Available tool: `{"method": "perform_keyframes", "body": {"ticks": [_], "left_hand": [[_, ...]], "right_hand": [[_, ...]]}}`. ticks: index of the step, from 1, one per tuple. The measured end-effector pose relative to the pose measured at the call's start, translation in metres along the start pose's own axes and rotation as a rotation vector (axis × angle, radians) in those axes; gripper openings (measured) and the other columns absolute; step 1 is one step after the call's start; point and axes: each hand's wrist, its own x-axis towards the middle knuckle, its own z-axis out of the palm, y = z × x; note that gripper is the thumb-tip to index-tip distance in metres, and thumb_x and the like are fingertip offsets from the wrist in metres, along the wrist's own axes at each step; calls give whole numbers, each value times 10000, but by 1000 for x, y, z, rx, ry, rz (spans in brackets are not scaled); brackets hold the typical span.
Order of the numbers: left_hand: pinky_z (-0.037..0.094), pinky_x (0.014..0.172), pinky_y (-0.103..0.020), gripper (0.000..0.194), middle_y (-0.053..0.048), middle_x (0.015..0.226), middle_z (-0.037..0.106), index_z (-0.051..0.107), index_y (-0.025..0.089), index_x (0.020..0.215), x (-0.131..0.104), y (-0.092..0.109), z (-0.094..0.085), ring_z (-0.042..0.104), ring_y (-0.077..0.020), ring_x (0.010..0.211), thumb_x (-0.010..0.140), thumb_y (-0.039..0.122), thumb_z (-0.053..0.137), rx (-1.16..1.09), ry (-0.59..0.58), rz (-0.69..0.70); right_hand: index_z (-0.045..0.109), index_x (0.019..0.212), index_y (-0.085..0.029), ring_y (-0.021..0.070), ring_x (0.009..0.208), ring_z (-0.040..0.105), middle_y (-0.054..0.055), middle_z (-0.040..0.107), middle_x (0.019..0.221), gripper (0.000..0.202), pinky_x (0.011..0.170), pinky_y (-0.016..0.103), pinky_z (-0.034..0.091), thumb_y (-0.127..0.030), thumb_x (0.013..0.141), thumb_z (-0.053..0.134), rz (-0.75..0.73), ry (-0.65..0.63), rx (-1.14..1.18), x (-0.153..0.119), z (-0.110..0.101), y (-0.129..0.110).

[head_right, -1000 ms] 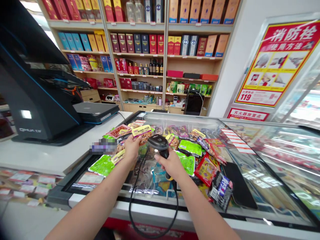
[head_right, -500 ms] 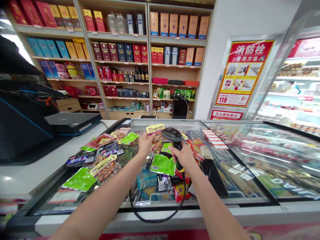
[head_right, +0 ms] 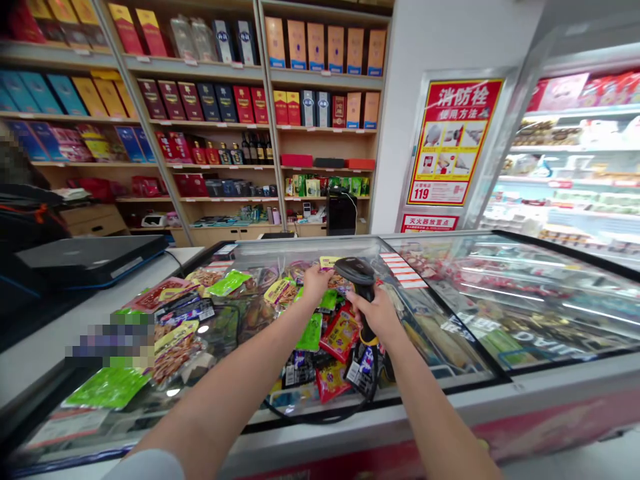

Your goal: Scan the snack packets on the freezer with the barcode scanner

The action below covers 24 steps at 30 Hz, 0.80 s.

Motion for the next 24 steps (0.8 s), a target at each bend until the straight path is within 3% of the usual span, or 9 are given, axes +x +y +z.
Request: {"method": "perform_keyframes", "body": {"ticks": [5,8,12,15,19,24], "left_hand": [[459,730,-279,95,-82,798,701,675,139,787,-5,13,-5,647,-202,772,730,215,671,338,-107,62],[450,817,-287,229,-133,974,686,664,124,905,-7,13,-8,639,-235,943,710,237,705,477,-111,97],[421,936,-323,466,-164,1165,599,594,130,1102,-11,10,-10,586,-252,1089,684,272,744,518,-38,119],[419,958,-340,393,-141,1162,573,595,155,1091,-15,11,-19,589,-238,1070,727,256,702,469,-25,142],[435,951,-325,259,-116,1112,567,634,157,985,-19,8,-49,593,-211,1034,752,256,689,362,19,189],[465,899,-319,218,-94,1079,583,650,162,938,-19,-9,-117,608,-187,968,738,236,691,387,89,151]], "right_hand": [[498,643,-214,112,353,462,-62,517,422,380,394,261,402,-497,646,751,11,10,-20,-1,-4,5],[492,641,-217,109,353,445,-62,509,423,387,396,264,397,-508,647,747,9,5,-29,-2,-4,6],[494,658,-218,111,358,443,-64,505,421,394,388,261,390,-498,617,767,31,11,-25,-5,-1,6],[497,685,-217,114,375,464,-60,528,448,391,387,252,395,-481,611,776,29,19,3,-7,4,8],[510,658,-209,114,371,464,-49,527,448,381,382,249,398,-492,632,764,52,-30,18,-6,15,13],[530,631,-196,112,379,473,-39,532,443,396,402,250,413,-518,625,761,-14,-145,-11,-4,44,14]]}}
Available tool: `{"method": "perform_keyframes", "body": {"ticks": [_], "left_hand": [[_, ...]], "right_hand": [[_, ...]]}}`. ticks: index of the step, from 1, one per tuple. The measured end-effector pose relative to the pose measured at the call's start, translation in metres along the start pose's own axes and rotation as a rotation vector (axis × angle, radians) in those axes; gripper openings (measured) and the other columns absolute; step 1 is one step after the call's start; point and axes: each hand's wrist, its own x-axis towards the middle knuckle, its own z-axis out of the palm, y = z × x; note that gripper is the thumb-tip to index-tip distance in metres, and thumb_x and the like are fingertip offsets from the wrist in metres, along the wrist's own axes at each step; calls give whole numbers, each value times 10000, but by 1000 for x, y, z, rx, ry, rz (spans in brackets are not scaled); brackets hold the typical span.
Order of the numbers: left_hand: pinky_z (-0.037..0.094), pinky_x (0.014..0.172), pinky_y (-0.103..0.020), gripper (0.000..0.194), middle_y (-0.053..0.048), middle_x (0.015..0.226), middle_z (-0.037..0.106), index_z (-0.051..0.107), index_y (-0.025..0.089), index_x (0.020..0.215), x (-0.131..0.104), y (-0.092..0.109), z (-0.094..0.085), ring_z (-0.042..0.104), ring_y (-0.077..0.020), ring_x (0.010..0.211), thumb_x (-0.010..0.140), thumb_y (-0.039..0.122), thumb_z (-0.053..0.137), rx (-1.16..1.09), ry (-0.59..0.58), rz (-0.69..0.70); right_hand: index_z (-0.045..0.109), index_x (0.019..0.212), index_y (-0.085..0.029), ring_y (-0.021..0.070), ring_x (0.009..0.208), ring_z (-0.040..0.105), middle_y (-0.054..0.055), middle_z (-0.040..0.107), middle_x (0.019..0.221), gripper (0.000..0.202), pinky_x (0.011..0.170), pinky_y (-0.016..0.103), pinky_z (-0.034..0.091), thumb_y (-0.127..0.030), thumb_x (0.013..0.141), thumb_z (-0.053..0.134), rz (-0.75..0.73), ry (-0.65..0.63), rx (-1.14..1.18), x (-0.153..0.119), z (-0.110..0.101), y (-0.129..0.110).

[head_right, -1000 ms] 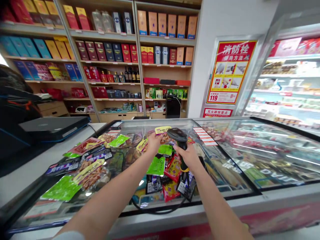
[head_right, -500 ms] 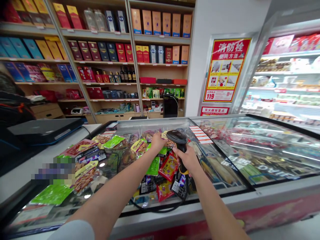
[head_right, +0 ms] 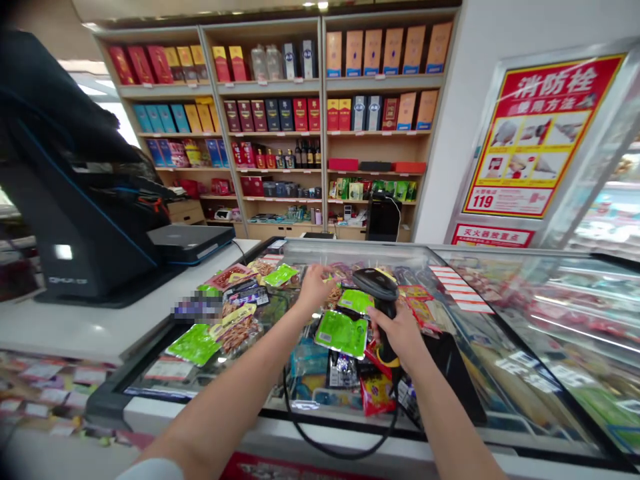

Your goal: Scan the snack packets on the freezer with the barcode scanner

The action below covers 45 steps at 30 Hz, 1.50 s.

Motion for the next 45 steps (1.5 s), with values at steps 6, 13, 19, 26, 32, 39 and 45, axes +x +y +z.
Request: {"method": "perform_keyframes", "body": {"ticks": [6,13,19,26,32,39,45], "left_hand": [[453,898,-325,327,-114,1089,647,662,167,1008,-13,-72,-94,615,-243,1025,739,349,691,388,-134,-166],[437,908,-384,546,-201,1126,660,625,135,1094,-61,-127,-175,594,-341,1089,729,541,622,783,-264,-335],[442,911,-411,587,-240,1137,648,646,146,1033,-77,-135,-175,576,-383,1118,576,499,749,767,-256,-358],[465,852,-401,503,-229,1100,669,619,164,1041,-80,-123,-169,622,-367,1068,607,385,746,735,-257,-356],[460,857,-423,596,-196,1087,691,562,178,1107,-80,-122,-162,641,-353,1038,568,300,784,576,-238,-434],[515,718,-352,314,-32,738,712,628,163,787,-62,-137,-144,682,-256,762,503,211,755,-244,-106,-387],[551,741,-357,496,-44,850,726,615,141,929,-20,-128,-120,685,-212,757,470,232,779,-779,118,-357]], "right_hand": [[530,682,-192,103,385,477,-53,537,474,391,386,232,404,-490,604,771,13,-92,41,4,42,-3],[508,651,-196,96,383,464,-60,521,460,364,406,238,408,-471,624,744,20,-198,-2,1,81,0],[516,722,-206,105,359,452,-78,520,448,316,391,244,388,-445,648,710,42,-288,-59,-9,105,10],[487,688,-232,110,358,447,-83,508,436,283,398,250,387,-420,648,695,81,-365,-114,-18,122,21],[479,684,-218,100,342,440,-80,512,417,299,395,244,379,-437,655,680,80,-371,-134,-12,128,32],[493,678,-216,101,372,454,-74,517,449,275,399,239,397,-408,661,689,77,-371,-79,-14,124,23],[505,737,-210,99,368,449,-80,516,463,302,406,242,396,-434,653,690,10,-322,-37,4,133,9]]}}
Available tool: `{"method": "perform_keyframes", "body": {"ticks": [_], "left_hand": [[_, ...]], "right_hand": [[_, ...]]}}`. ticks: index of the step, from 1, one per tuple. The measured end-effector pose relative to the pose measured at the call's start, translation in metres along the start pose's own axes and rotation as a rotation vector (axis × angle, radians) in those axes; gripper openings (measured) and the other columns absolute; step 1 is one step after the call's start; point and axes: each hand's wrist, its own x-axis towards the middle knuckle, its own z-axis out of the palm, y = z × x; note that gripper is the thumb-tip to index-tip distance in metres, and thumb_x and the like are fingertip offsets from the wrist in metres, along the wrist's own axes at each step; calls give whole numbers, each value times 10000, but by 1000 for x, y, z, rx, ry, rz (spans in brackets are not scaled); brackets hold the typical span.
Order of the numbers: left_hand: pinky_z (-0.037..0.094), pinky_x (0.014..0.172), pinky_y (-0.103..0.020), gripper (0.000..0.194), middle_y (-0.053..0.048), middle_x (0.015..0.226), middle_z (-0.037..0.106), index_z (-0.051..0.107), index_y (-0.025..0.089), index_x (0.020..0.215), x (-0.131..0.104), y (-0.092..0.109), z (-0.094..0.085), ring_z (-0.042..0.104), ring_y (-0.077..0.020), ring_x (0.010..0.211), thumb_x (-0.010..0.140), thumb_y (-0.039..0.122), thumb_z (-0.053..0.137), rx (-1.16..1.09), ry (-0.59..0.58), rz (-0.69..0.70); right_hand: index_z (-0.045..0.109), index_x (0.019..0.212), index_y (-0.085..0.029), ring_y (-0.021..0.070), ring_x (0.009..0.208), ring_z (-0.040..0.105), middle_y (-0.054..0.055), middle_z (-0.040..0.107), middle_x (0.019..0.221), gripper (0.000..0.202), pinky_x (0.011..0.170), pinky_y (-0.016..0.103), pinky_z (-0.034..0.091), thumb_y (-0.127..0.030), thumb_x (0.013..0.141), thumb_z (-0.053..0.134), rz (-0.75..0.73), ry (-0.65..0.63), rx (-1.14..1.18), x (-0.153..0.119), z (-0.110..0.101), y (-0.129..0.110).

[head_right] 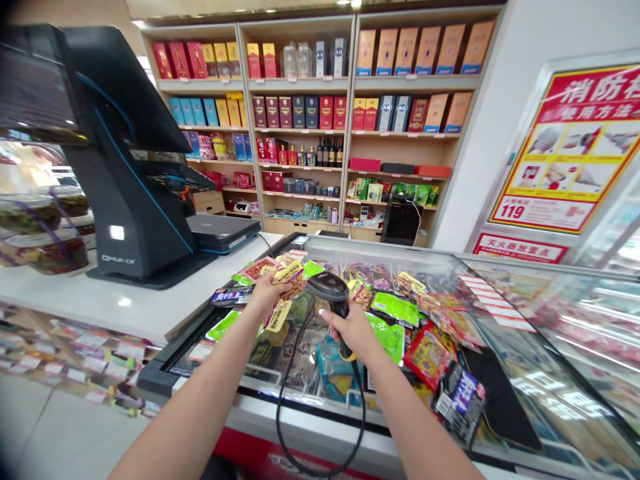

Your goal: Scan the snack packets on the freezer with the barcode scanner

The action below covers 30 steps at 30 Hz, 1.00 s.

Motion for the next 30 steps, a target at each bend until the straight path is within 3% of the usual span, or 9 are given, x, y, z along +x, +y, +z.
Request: {"method": "perform_keyframes", "body": {"ticks": [3,6,13,18,30], "left_hand": [[547,757,-326,534,-62,939,720,592,144,990,16,-7,11,684,-195,817,492,193,780,37,112,74],[543,767,-318,578,-73,963,720,589,142,1034,26,-18,10,679,-190,831,496,184,795,90,197,119],[536,770,-346,442,-60,837,732,674,117,905,23,-26,-5,671,-211,782,550,360,774,55,145,107],[529,772,-335,339,-42,823,730,688,134,891,22,-21,-4,674,-213,798,602,307,723,148,205,135],[528,814,-348,278,-35,844,730,654,160,869,21,-18,-5,674,-218,832,620,266,718,282,245,163]], "right_hand": [[502,739,-211,103,370,450,-80,501,462,306,412,250,398,-445,650,679,-25,7,-33,9,0,2],[499,750,-219,125,377,469,-75,490,464,306,428,269,408,-456,651,665,-1,36,-119,8,-2,12],[577,864,-226,199,490,551,-29,535,529,261,492,300,426,-408,694,654,-32,6,-394,-5,-5,27],[596,841,-229,231,598,595,-8,569,563,249,549,310,438,-418,692,659,-42,20,-395,-8,-3,22],[601,849,-206,240,608,594,-1,573,540,281,551,313,433,-436,688,623,2,4,-428,-10,-1,18]]}}
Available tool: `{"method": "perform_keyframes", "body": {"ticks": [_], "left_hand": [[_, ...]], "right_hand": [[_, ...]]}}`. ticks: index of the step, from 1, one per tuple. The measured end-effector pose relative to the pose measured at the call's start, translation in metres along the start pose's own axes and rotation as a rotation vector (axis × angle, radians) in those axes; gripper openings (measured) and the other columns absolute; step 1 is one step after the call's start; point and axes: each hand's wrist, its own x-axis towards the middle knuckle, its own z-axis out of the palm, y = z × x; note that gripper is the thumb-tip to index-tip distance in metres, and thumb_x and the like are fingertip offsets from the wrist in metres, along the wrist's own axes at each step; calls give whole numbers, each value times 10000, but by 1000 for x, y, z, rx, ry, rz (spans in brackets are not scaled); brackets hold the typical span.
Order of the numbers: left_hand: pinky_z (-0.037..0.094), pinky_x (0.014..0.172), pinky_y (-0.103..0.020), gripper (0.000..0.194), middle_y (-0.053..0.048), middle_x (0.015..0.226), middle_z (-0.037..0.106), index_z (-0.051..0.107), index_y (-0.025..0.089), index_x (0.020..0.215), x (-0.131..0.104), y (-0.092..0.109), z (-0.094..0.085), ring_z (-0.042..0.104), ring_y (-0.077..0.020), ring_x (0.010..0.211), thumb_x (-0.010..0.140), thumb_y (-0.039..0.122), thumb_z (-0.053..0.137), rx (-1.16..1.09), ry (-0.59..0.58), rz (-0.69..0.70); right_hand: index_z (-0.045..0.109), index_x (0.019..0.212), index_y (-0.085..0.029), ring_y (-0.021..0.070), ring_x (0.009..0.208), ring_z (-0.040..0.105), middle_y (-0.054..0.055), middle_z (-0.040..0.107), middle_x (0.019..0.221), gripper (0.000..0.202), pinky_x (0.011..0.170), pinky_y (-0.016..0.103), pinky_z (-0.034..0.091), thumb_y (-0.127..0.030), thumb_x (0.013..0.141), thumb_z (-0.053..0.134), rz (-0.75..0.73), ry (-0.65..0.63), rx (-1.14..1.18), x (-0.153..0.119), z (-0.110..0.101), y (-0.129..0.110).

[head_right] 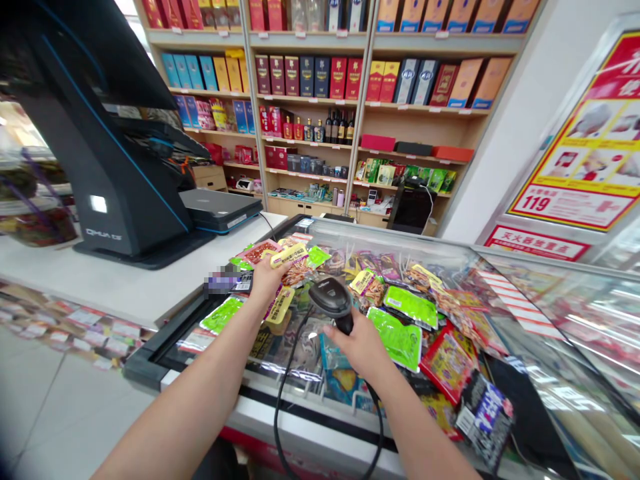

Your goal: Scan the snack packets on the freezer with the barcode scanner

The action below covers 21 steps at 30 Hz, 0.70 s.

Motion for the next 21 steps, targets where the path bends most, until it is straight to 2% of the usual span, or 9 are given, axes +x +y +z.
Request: {"method": "perform_keyframes", "body": {"ticks": [5,13,21], "left_hand": [[524,793,-337,256,-41,820,724,642,154,854,1,2,-2,668,-212,795,628,256,710,41,-1,-3],[514,770,-340,342,-63,852,716,641,136,893,9,-13,-1,659,-210,787,605,298,728,4,1,20],[505,737,-336,314,-43,768,697,651,144,826,5,-12,-3,640,-204,717,600,345,737,42,30,40]], "right_hand": [[596,868,-201,233,575,577,-11,547,514,294,545,313,428,-446,706,605,6,-18,-23,1,1,2],[588,910,-178,202,525,538,-19,535,522,327,551,307,417,-445,723,563,1,-42,-64,1,1,2],[597,922,-185,190,507,545,-39,535,507,289,552,305,434,-405,734,596,-8,-18,-19,2,2,3]]}}
